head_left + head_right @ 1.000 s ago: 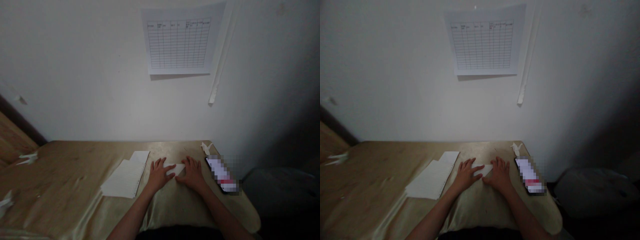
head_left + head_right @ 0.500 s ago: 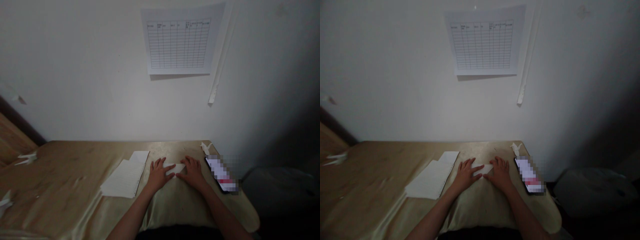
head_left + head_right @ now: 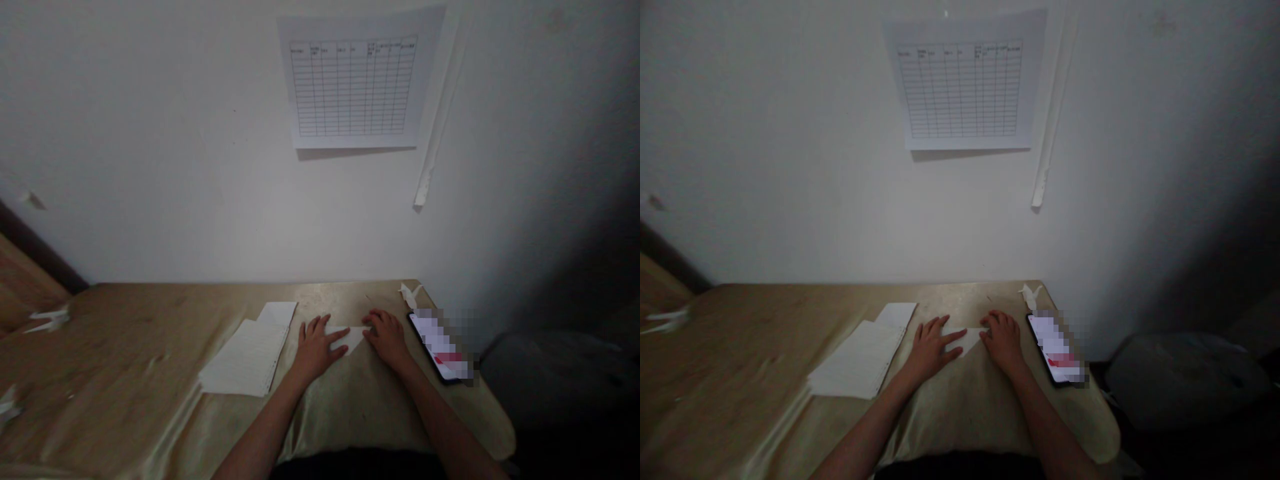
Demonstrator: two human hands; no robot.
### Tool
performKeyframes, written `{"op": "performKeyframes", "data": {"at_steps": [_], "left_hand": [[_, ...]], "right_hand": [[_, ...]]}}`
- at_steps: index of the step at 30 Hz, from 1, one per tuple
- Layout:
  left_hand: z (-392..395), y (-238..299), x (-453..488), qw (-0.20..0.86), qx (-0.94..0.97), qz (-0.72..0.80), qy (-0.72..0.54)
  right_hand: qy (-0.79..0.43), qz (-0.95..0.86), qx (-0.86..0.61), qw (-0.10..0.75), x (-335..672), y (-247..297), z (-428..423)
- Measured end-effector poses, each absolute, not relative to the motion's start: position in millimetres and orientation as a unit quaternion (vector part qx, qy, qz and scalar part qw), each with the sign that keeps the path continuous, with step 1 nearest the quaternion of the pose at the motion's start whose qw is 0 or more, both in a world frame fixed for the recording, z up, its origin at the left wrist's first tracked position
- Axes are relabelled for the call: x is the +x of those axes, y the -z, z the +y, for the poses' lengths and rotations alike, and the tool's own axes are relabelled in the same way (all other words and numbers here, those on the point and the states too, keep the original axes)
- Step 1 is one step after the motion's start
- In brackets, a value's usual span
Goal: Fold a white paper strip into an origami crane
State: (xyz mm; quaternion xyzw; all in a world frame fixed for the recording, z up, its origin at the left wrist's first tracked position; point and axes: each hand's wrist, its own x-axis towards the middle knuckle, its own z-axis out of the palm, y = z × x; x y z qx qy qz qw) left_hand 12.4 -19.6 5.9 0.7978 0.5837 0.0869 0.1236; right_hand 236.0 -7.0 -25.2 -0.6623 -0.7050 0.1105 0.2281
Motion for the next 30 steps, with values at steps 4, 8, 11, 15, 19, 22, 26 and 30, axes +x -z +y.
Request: {"op": "performKeyframes", "data": {"at_steps": [4,8,11,15,19,22,26,30], "left_hand": [[-18.8,-2.1,11.2,0.123,0.801,0.579,-0.092],[-18.4,1.6,10.0,0.119,0.805,0.573,-0.098],[-18.3,2.0,9.5,0.120,0.806,0.571,-0.099],[-18.8,-2.2,6.1,0.124,0.812,0.562,-0.096],[-18.0,-8.2,-0.7,0.143,0.823,0.542,-0.096],[-14.9,-8.6,-4.5,0.149,0.826,0.531,-0.116],[-10.0,-1.4,-6.9,0.152,0.836,0.506,-0.148],[-7.4,6.8,-8.6,0.155,0.839,0.488,-0.186]], "right_hand": [[-0.114,-0.694,-0.672,0.234,237.8,24.8,-3.3],[-0.113,-0.686,-0.680,0.234,238.2,24.7,-1.2],[-0.108,-0.683,-0.685,0.232,238.0,25.0,-0.4],[-0.103,-0.685,-0.684,0.227,236.8,23.8,-2.1],[-0.087,-0.703,-0.669,0.225,235.5,20.4,-6.8],[-0.085,-0.730,-0.632,0.248,235.2,18.5,-9.1],[-0.101,-0.775,-0.556,0.284,235.6,18.9,-10.5],[-0.116,-0.808,-0.503,0.284,235.5,19.8,-13.8]]}}
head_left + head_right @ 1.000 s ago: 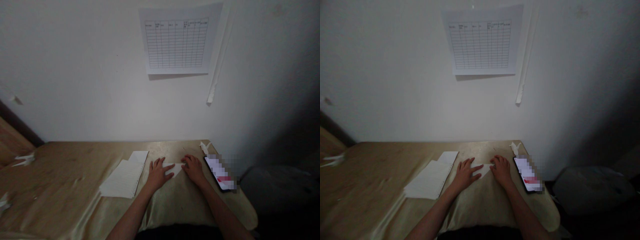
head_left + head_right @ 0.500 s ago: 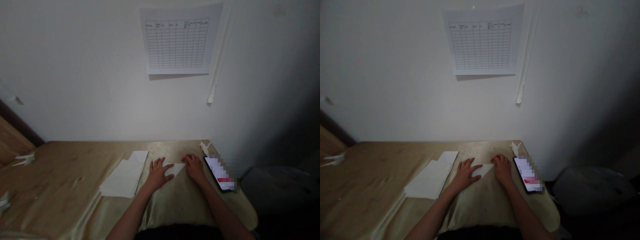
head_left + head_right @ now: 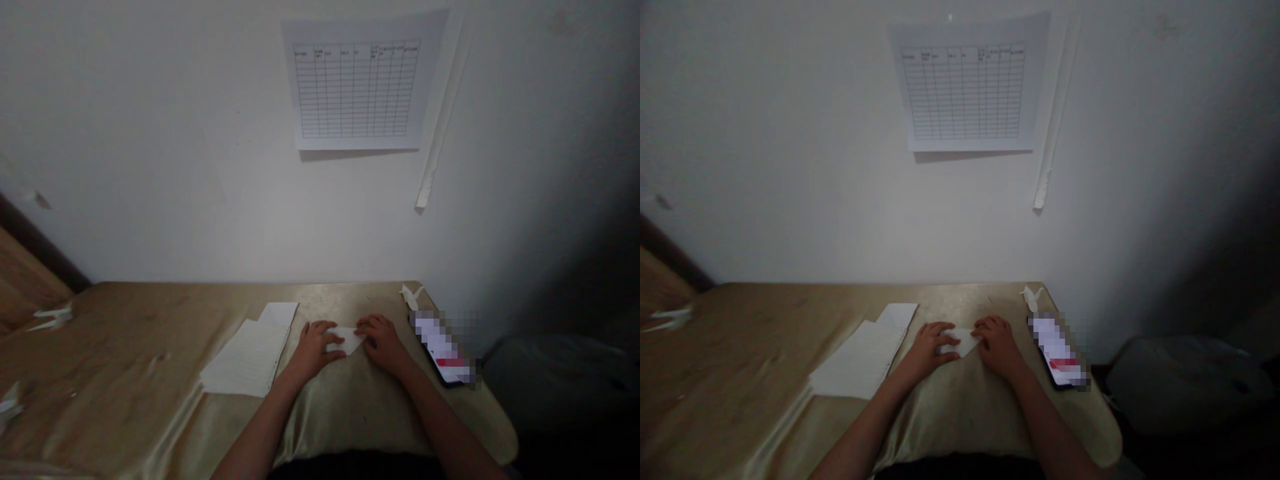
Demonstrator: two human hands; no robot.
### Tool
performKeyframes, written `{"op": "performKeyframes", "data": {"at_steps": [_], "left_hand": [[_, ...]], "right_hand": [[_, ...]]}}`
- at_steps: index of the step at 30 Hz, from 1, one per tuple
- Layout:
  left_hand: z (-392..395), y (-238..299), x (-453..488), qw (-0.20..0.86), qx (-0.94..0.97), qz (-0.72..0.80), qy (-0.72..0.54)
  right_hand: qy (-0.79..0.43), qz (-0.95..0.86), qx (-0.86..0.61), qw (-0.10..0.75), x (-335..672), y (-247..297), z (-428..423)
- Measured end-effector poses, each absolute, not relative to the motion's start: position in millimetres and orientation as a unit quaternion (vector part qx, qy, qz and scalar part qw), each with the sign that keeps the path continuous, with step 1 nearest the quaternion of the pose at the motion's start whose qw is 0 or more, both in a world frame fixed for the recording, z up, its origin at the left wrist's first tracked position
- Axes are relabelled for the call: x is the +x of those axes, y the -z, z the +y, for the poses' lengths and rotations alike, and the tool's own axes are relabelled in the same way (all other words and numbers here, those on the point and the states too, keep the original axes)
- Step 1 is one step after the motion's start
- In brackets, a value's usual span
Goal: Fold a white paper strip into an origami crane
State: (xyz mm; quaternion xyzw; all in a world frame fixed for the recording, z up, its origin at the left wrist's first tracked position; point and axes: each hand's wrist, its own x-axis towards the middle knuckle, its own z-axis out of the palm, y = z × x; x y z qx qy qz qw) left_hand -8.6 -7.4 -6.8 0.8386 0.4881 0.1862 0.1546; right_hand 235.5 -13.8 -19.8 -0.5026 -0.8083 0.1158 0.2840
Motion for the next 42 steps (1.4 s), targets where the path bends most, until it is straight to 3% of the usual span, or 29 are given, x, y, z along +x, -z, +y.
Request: {"op": "performKeyframes", "data": {"at_steps": [14,22,35,42], "left_hand": [[-1.0,8.7,-7.2,0.141,0.799,0.462,-0.358],[-4.2,-1.2,-4.8,0.189,0.767,0.439,-0.427],[-1.3,-1.1,-2.6,0.170,0.751,0.492,-0.405],[3.6,3.8,-4.0,0.163,0.744,0.565,-0.318]], "right_hand": [[-0.140,-0.800,-0.480,0.333,235.7,17.6,-7.9],[-0.209,-0.695,-0.534,0.432,235.2,24.5,-3.0],[-0.254,-0.630,-0.545,0.492,228.8,24.0,-3.7],[-0.174,-0.655,-0.602,0.422,226.4,27.6,-2.8]]}}
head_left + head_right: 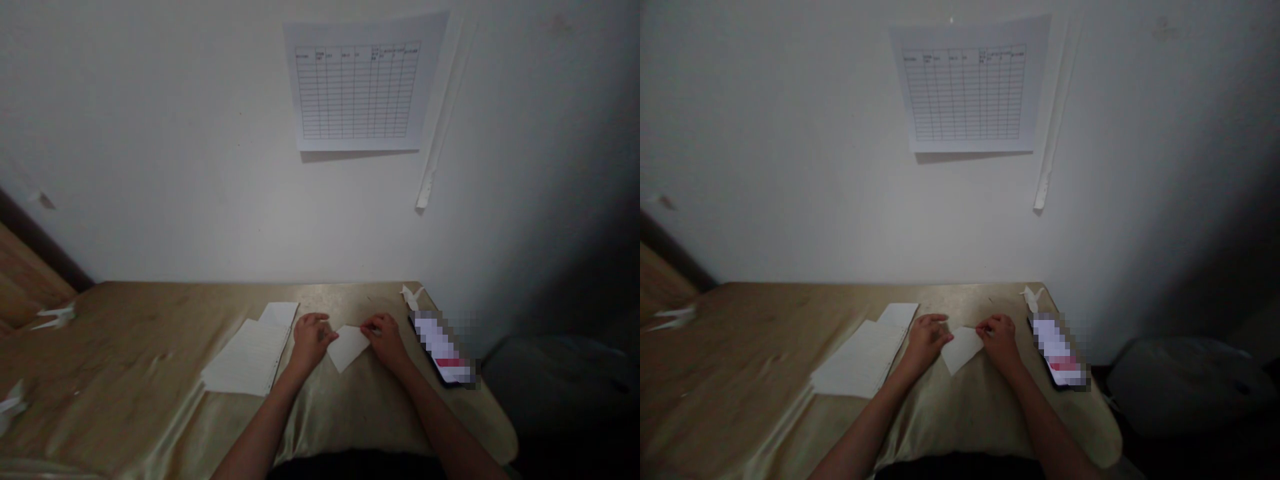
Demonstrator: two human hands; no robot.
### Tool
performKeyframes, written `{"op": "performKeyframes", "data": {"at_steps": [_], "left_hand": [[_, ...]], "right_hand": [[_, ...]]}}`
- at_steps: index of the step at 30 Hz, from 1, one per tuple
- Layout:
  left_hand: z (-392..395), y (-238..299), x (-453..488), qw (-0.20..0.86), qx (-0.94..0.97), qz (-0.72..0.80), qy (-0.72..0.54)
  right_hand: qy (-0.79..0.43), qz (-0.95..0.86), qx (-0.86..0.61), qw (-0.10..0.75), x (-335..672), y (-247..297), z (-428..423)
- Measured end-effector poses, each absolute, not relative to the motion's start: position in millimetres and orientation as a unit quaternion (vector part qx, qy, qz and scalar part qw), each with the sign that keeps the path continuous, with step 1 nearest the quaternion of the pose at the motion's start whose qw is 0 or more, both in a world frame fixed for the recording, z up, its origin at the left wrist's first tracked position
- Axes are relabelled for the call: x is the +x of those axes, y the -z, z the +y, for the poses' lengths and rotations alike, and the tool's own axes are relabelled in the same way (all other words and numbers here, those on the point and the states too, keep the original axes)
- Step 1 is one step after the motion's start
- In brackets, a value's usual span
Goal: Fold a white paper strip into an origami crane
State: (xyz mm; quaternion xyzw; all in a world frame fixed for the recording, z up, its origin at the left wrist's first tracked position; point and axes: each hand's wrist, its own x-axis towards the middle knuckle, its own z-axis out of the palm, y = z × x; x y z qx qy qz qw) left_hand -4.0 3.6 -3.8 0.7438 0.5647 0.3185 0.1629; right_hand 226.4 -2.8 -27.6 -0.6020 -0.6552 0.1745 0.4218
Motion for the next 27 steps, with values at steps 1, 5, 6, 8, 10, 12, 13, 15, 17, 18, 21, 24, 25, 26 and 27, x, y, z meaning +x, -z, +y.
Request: {"op": "performKeyframes", "data": {"at_steps": [1,5,6,8,10,12,13,15,17,18,21,24,25,26,27], "left_hand": [[3.6,3.7,-4.0,0.164,0.746,0.572,-0.300],[0.9,1.6,-3.7,0.152,0.748,0.592,-0.258],[0.0,1.0,-3.6,0.144,0.750,0.594,-0.254],[-1.4,0.3,-3.3,0.129,0.757,0.591,-0.249],[-1.9,0.2,-3.0,0.120,0.764,0.585,-0.243],[-1.7,0.4,-2.7,0.119,0.767,0.587,-0.231],[-1.7,0.4,-2.7,0.120,0.765,0.591,-0.225],[-1.9,0.2,-2.7,0.121,0.761,0.600,-0.215],[-3.0,-0.7,-2.9,0.118,0.763,0.599,-0.210],[-3.9,-1.3,-3.0,0.115,0.768,0.594,-0.208],[-7.1,-3.2,-3.7,0.112,0.796,0.563,-0.192],[-9.9,-3.7,-5.3,0.120,0.822,0.532,-0.163],[-10.6,-3.5,-6.0,0.125,0.828,0.525,-0.153],[-11.2,-3.1,-6.7,0.132,0.831,0.521,-0.144],[-11.6,-2.7,-7.3,0.139,0.833,0.518,-0.138]], "right_hand": [[-0.159,-0.663,-0.605,0.411,225.8,27.7,-3.3],[-0.108,-0.706,-0.595,0.368,225.0,26.2,-5.6],[-0.097,-0.716,-0.591,0.358,225.0,25.4,-6.2],[-0.076,-0.732,-0.586,0.340,225.0,24.0,-7.2],[-0.058,-0.743,-0.585,0.319,224.6,23.0,-8.6],[-0.043,-0.746,-0.592,0.300,224.2,22.7,-10.0],[-0.039,-0.743,-0.600,0.294,224.2,22.7,-10.6],[-0.037,-0.735,-0.612,0.289,225.7,22.8,-11.5],[-0.045,-0.734,-0.614,0.288,228.8,22.8,-11.4],[-0.052,-0.736,-0.611,0.286,230.8,22.8,-10.9],[-0.079,-0.744,-0.603,0.277,236.7,23.0,-8.6],[-0.082,-0.743,-0.605,0.274,240.5,24.6,-5.6],[-0.077,-0.740,-0.610,0.274,241.2,25.5,-4.7],[-0.069,-0.734,-0.618,0.273,241.6,26.5,-3.8],[-0.059,-0.727,-0.628,0.272,241.9,27.7,-3.0]]}}
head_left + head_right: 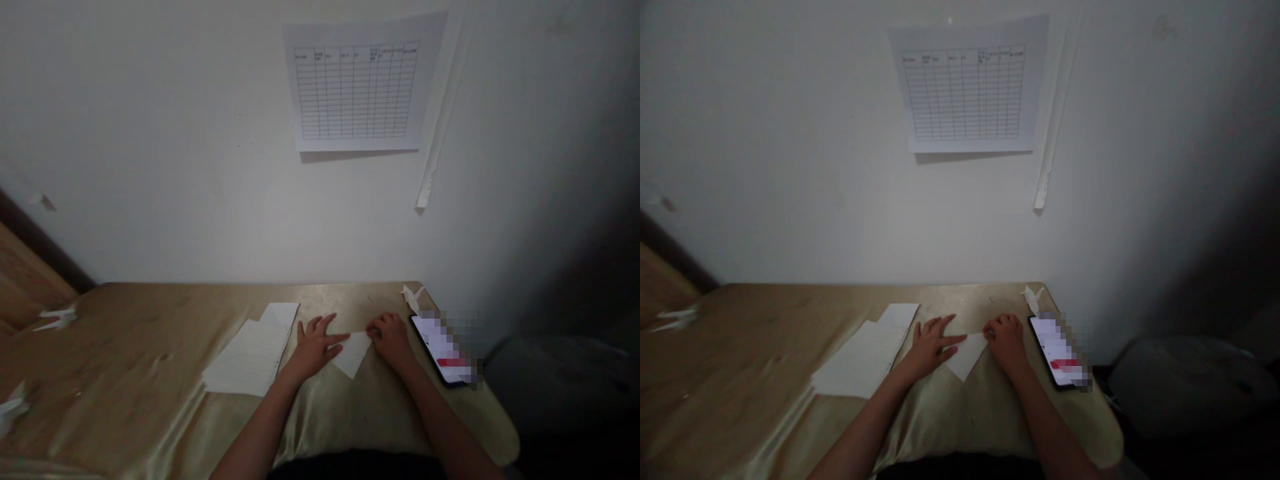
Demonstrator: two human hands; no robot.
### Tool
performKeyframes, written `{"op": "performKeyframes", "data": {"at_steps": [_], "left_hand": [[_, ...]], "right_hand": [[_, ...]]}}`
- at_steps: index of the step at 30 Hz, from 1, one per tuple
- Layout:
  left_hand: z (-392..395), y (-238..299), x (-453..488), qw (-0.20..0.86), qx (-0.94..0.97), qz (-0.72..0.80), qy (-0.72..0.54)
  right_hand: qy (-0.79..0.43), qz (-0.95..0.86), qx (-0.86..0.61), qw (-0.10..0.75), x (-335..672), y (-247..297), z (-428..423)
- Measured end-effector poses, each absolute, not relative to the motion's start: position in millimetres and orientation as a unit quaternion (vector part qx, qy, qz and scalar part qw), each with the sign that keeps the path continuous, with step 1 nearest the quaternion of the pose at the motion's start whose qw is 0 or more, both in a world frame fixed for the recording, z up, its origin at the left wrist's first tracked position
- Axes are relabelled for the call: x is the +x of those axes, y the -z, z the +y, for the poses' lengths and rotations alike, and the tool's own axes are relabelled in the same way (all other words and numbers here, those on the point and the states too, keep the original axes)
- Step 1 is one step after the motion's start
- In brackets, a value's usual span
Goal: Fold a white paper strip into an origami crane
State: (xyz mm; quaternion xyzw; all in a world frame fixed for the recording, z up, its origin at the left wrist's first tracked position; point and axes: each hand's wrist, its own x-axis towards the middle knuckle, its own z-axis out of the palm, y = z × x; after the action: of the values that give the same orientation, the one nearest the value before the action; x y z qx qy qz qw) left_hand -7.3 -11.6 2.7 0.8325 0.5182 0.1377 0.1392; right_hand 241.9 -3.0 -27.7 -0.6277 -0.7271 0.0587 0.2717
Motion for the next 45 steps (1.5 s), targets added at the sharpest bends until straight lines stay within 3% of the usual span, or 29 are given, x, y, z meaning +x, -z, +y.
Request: {"op": "performKeyframes", "data": {"at_steps": [13,27,36,45], "left_hand": [[-15.0,-4.6,0.4,0.155,0.854,0.469,-0.166],[-13.0,-0.5,2.5,0.068,0.822,0.521,-0.221],[-12.6,1.9,-0.1,0.084,0.796,0.559,-0.216],[-7.8,3.3,-10.4,0.079,0.793,0.580,-0.169]], "right_hand": [[0.034,-0.708,-0.658,0.253,235.3,29.8,-1.7],[-0.112,-0.750,-0.549,0.351,237.6,23.3,-4.7],[-0.196,-0.824,-0.472,0.244,232.7,9.8,-23.1],[-0.173,-0.838,-0.444,0.266,237.0,6.9,-21.3]]}}
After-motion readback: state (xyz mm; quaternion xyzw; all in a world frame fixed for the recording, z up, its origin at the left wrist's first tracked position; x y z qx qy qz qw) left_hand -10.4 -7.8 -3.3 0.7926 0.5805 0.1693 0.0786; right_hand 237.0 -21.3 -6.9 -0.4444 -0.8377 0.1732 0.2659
